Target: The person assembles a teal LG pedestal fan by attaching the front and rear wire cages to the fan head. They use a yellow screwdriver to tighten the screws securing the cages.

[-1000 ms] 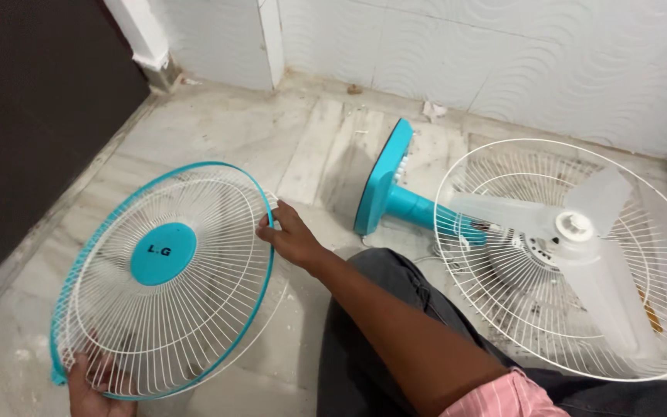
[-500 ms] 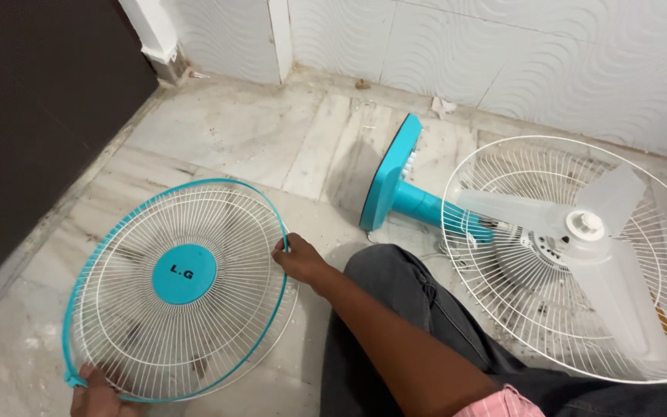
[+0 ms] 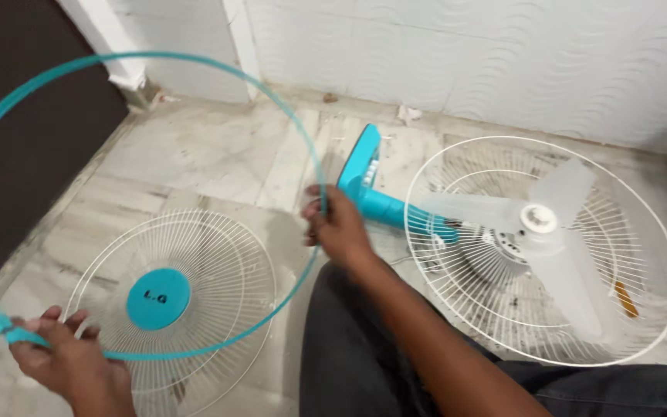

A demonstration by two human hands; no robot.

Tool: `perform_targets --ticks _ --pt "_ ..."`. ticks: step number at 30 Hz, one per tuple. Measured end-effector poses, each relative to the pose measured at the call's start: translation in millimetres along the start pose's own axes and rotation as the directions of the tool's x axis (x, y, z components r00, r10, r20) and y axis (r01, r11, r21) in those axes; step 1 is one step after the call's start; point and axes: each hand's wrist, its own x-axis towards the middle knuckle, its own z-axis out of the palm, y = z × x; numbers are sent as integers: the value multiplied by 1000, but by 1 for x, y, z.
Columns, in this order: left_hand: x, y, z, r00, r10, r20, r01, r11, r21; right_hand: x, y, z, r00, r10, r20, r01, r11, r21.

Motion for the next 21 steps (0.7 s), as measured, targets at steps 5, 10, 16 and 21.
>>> perform_targets --ticks 5,10,16,21 --pt "-42 74 108 976 -85 201 127 971 -204 -28 -88 -93 956 -10 -293 -25 993 -113" --pt "-113 115 202 924 -101 370 207 943 -259 -66 -138 -185 845 -44 -533 36 999 -25" --pt "-193 119 277 838 -75 541 212 958 -195 -108 -139 -300 690 -89 -719 -2 992 -124" --pt "-243 97 316 714 -136 687 240 969 -57 -139 -127 -379 565 -59 -823 -114 982 -149"
